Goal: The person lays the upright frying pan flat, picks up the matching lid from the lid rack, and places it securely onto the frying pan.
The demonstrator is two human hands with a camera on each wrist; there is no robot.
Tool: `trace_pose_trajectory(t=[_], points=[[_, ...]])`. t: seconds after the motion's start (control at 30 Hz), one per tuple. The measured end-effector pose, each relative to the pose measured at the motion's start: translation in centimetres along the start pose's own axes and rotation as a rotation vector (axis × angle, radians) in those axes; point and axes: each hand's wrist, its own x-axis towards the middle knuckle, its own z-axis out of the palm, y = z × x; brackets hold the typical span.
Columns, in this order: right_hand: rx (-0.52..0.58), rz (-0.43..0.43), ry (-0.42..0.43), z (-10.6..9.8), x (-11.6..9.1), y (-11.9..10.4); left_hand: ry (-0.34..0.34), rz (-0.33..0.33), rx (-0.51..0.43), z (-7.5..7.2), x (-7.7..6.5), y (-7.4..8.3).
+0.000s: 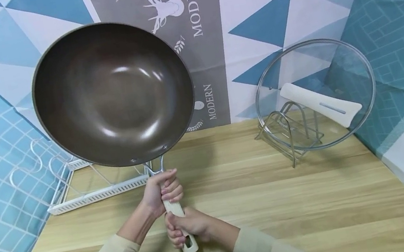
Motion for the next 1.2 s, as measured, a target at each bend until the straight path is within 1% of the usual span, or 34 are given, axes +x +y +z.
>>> trace_pose_trajectory(t=[0.2,0.33,0.47,0.6,0.67,0.7,0.77,0.83,0.93,1.03,1.13,1.2], points=[[0.102,0.002,-0.082,-0.3,-0.6,0.8,-0.056,0.028,0.014,-0.3,0.0,-0.2],[0.144,-0.003,-0.142,-0.2,-0.8,1.1,-0.112,0.043,-0.004,-0.1,0.1,-0.1],[0.182,0.001,-0.232,-0.3,-0.8,0.9,-0.166,0.037,-0.024,0.1,0.4,-0.2],[0.244,0.021,-0.333,-0.4,-0.8,0.4,-0.19,0.034,-0.038,0.5,0.7,-0.5],[0.271,0.025,-0.354,-0.2,-1.0,0.3,-0.185,0.03,-0.048,0.6,0.8,-0.8],[0.28,0.021,-0.35,0.0,-1.1,0.3,-0.181,0.03,-0.054,0.7,0.8,-0.9],[0.284,0.003,-0.33,0.3,-1.3,0.4,-0.174,0.019,-0.055,0.7,1.0,-1.1],[0.285,-0.018,-0.299,0.5,-1.5,0.6,-0.153,-0.003,-0.049,0.8,1.0,-1.3],[0.281,-0.05,-0.268,0.8,-1.7,1.0,-0.122,-0.032,-0.019,1.0,1.1,-1.5],[0.279,-0.088,-0.246,1.0,-1.7,1.0,-0.068,-0.043,0.022,1.3,1.3,-1.3],[0.271,-0.122,-0.206,1.0,-1.5,0.9,0.004,-0.056,0.037,1.7,1.6,-1.1],[0.264,-0.137,-0.172,1.0,-1.5,0.9,0.044,-0.078,0.038,2.0,1.9,-1.0]])
